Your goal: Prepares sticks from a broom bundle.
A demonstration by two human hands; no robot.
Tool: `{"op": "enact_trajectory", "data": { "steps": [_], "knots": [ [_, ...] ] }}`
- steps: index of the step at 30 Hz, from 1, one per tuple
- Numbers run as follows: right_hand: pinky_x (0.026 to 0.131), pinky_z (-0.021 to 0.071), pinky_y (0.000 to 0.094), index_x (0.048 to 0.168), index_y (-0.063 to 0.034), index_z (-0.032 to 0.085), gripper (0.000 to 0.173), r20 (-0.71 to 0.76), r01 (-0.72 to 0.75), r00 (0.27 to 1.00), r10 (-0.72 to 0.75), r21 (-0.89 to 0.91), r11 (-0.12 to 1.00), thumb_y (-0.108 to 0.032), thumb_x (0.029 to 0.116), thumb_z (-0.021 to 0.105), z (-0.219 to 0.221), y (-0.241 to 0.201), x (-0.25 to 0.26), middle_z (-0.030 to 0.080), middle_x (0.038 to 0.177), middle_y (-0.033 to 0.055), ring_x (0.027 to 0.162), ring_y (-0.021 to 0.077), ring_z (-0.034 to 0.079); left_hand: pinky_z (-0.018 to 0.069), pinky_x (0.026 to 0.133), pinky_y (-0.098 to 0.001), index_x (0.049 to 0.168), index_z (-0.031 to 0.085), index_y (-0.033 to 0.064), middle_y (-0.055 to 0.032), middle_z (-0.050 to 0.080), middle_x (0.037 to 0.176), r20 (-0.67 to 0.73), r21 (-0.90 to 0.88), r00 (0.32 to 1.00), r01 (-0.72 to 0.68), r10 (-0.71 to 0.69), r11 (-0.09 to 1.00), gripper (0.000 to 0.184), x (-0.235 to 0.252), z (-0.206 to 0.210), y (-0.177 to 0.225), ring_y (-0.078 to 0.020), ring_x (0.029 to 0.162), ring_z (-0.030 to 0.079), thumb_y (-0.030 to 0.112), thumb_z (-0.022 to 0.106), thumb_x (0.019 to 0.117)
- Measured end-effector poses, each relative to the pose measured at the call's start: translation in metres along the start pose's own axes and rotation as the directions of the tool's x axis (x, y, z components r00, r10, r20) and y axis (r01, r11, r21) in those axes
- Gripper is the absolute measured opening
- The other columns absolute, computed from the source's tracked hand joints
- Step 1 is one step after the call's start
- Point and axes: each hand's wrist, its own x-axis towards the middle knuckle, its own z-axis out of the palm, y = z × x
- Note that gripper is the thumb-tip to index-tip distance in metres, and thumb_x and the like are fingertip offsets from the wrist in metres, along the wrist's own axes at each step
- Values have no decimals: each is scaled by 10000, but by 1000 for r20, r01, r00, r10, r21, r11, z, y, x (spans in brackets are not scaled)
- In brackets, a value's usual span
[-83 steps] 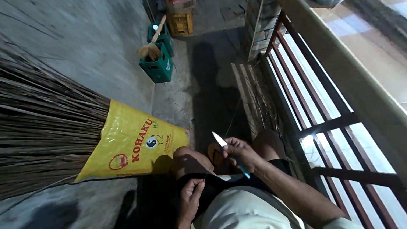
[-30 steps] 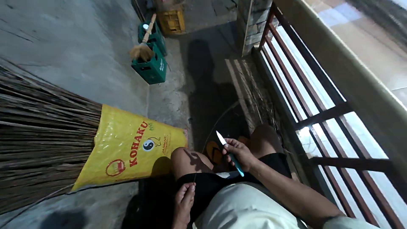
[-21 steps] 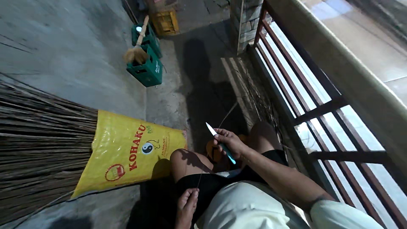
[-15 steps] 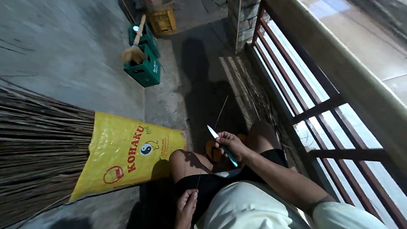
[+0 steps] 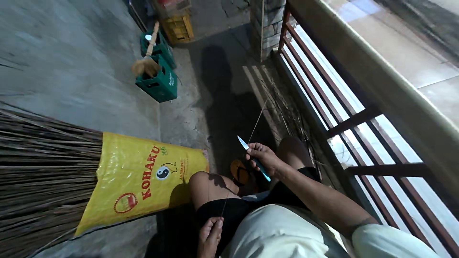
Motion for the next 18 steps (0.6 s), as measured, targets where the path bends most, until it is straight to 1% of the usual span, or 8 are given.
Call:
{"op": "enact_trajectory", "data": {
  "steps": [3, 4, 8, 11, 18],
  "knots": [
    [451, 479, 204, 1269, -35, 514, 207, 4, 0, 1000, 0, -14, 1000, -112, 1079, 483, -2, -1, 0, 661, 820, 67, 521, 85, 571, 369, 463, -144, 1050, 671, 53, 93, 518, 624, 16, 10, 1000, -6, 6, 1000, 162, 0, 0, -2, 21, 494, 433, 84, 518, 1006],
    [450, 480, 203, 1264, -35, 516, 203, 0, -3, 1000, 3, -20, 1000, -115, 1081, 478, -3, -1, 0, 660, 819, 64, 522, 85, 573, 369, 464, -146, 1052, 670, 51, 93, 516, 623, 21, 12, 1000, -5, 4, 1000, 164, 0, 0, -1, 19, 495, 432, 85, 516, 1005],
    [437, 468, 197, 1182, -24, 525, 132, -31, -24, 999, 24, 7, 1000, -91, 1075, 489, -3, -6, -1, 659, 796, 71, 502, 83, 564, 369, 469, -142, 1044, 671, 48, 98, 518, 621, 24, 7, 1000, -14, 14, 1000, 168, 0, 1, -1, 25, 497, 432, 74, 509, 1004],
    [432, 466, 191, 1171, -33, 526, 119, -38, -43, 998, 44, 15, 999, -90, 1075, 485, -6, -9, -2, 657, 792, 63, 498, 75, 560, 372, 468, -142, 1042, 675, 50, 100, 519, 621, 14, 10, 1000, -23, 23, 1000, 166, -2, 1, 0, 25, 495, 433, 66, 514, 1003],
    [428, 466, 194, 1114, -33, 525, 67, -59, -59, 997, 57, -30, 998, -77, 1067, 505, -11, -12, -2, 667, 785, 68, 486, 80, 562, 367, 469, -141, 1042, 676, 44, 99, 523, 624, 2, 28, 1000, -17, 17, 999, 161, -4, 1, 2, 27, 494, 425, 61, 523, 999]
  ]
}}
